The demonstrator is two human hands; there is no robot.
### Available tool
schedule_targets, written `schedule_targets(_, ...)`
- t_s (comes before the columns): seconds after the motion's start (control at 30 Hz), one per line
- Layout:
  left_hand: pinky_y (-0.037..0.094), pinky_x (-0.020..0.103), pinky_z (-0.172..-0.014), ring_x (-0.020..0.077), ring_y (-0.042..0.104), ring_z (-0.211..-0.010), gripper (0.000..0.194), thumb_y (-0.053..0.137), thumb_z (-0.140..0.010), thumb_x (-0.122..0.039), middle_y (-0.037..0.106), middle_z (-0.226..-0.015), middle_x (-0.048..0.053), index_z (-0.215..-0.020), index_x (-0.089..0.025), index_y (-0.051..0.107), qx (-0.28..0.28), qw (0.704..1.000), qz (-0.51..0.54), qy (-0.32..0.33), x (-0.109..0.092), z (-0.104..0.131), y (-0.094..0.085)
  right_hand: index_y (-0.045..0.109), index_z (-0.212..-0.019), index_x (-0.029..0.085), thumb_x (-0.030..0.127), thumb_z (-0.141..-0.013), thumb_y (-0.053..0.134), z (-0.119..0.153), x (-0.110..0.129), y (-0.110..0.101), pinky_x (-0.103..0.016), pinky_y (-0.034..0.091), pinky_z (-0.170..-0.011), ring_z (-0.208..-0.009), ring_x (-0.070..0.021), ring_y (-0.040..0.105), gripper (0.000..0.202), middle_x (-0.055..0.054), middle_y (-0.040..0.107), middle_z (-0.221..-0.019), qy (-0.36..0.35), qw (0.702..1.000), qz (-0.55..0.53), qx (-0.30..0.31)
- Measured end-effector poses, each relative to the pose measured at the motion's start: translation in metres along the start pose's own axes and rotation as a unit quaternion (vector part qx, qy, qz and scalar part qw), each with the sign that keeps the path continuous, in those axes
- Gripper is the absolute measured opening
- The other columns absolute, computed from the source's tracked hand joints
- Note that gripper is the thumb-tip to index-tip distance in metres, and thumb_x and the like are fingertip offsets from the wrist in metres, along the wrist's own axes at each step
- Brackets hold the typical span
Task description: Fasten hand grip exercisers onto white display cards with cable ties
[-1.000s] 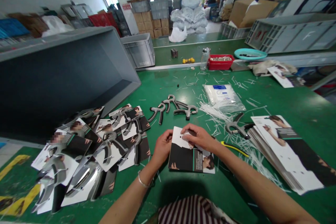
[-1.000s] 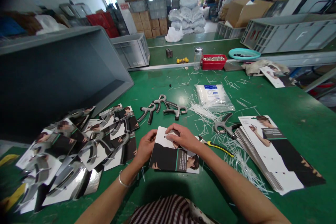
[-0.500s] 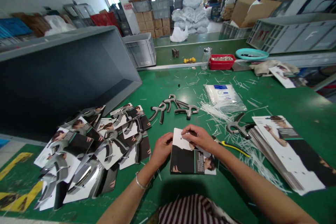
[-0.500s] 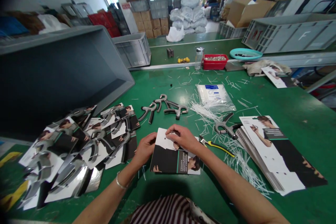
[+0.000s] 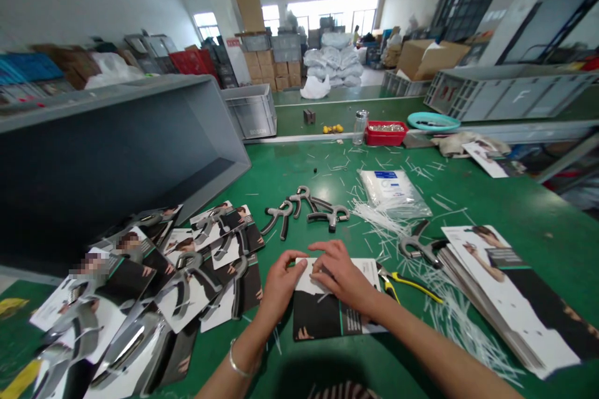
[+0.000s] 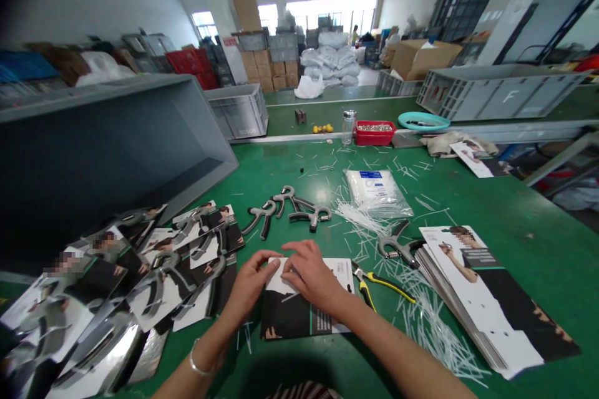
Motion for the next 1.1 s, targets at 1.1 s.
schedule_targets(1.1,0.056,0.035,-0.044,0.0176,0.061,-0.050,0.055,0.084,-0.057,-0.047,0.060,-0.061,-0.003,-0.089,-0.018,0.050,0.003,0.985,0.102,-0.141,0.082,0.016,0.027,0.065,-0.094,0.014,0.015,-0.089,0.058,-0.132,-0.140,0.020,-0.037,0.050,-0.081,-0.097,-0.0285,0.065,0.009,-0.017,0.067,-0.102,0.114,0.945,0.275,0.135)
Point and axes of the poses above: each hand's wrist, its own z-axis away from the middle knuckle, its own y-axis out of the palm, x = y × z, the point moved 6 cm from there along -z, towards the middle knuckle
